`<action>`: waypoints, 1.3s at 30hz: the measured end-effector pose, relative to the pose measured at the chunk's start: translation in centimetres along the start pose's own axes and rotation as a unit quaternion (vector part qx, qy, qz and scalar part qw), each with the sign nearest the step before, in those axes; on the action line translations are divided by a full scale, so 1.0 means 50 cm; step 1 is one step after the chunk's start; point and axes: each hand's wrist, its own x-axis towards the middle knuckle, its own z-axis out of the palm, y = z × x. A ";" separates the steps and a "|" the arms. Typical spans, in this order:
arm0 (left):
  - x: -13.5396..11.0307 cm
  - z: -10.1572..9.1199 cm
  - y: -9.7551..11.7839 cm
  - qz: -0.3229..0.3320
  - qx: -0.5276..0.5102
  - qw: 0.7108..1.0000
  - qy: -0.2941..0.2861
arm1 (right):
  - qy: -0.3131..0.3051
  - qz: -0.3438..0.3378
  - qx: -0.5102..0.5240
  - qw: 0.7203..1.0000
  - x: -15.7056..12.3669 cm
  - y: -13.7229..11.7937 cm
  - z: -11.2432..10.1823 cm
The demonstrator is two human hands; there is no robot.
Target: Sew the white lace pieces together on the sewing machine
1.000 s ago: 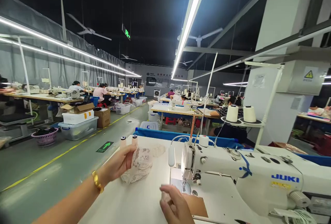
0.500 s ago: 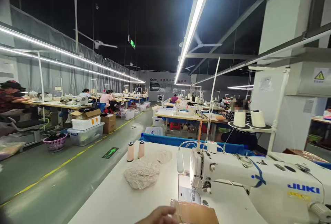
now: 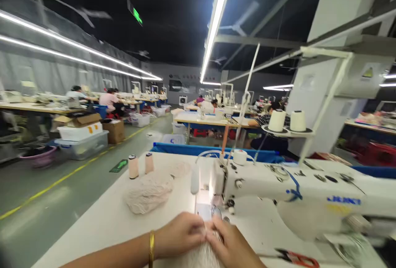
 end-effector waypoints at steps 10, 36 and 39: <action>0.030 -0.004 -0.014 -0.040 0.010 0.999 0.020 | -0.050 0.114 0.077 0.989 0.028 0.050 -0.011; 0.014 0.008 -0.002 0.033 0.002 0.998 0.059 | 0.005 0.072 0.104 0.992 0.014 0.045 -0.007; 0.021 0.004 -0.004 0.047 0.007 0.997 0.061 | 0.014 0.087 0.081 0.993 0.006 0.039 -0.021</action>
